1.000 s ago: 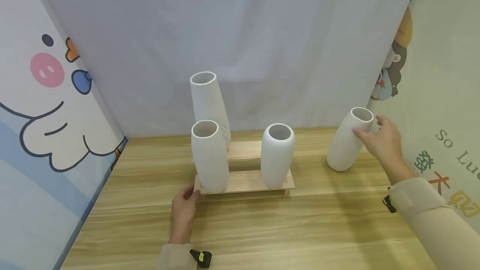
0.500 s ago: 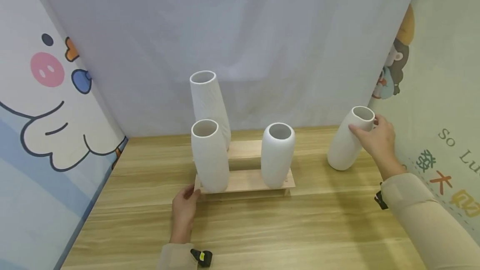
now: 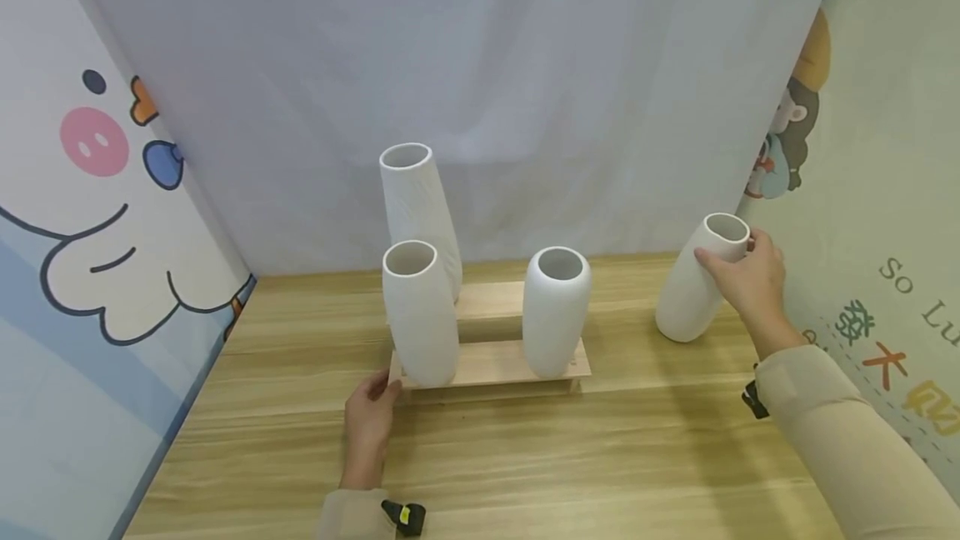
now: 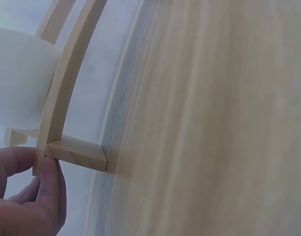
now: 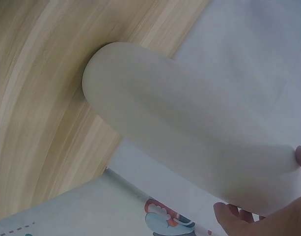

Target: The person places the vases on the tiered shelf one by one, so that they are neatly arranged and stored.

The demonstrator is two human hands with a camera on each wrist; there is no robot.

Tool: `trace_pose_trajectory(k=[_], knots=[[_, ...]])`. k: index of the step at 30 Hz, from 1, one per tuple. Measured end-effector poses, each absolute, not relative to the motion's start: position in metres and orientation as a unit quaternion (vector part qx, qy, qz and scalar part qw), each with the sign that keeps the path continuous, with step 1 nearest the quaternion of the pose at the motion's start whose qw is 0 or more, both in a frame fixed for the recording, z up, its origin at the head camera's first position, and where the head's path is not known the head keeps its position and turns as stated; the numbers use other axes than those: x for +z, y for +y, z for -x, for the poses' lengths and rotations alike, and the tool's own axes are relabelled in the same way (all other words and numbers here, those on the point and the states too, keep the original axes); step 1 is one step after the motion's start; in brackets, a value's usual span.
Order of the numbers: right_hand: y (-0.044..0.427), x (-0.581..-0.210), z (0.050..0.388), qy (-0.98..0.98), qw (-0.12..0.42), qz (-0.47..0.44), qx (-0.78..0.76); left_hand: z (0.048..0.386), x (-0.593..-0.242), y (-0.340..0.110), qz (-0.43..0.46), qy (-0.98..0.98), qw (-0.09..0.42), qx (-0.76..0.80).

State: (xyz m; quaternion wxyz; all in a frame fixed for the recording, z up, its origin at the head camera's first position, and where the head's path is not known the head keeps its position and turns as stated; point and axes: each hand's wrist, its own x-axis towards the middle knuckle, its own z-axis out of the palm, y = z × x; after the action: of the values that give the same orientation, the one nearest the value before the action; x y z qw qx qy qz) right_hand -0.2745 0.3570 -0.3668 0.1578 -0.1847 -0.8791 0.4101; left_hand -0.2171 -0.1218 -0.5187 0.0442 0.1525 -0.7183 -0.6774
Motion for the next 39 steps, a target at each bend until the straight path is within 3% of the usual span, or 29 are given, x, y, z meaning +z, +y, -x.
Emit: trace_pose_trajectory(k=[18, 39], knots=[[0.3559, -0.3719, 0.2777, -0.878, 0.192, 0.188, 0.396, 0.2172, -0.5184, -0.1199, -0.159, -0.721, 0.051, -0.672], [0.3565, -0.3664, 0.2772, -0.888, 0.195, 0.179, 0.375, 0.219, -0.5196, -0.1211, -0.156, -0.721, 0.054, -0.673]])
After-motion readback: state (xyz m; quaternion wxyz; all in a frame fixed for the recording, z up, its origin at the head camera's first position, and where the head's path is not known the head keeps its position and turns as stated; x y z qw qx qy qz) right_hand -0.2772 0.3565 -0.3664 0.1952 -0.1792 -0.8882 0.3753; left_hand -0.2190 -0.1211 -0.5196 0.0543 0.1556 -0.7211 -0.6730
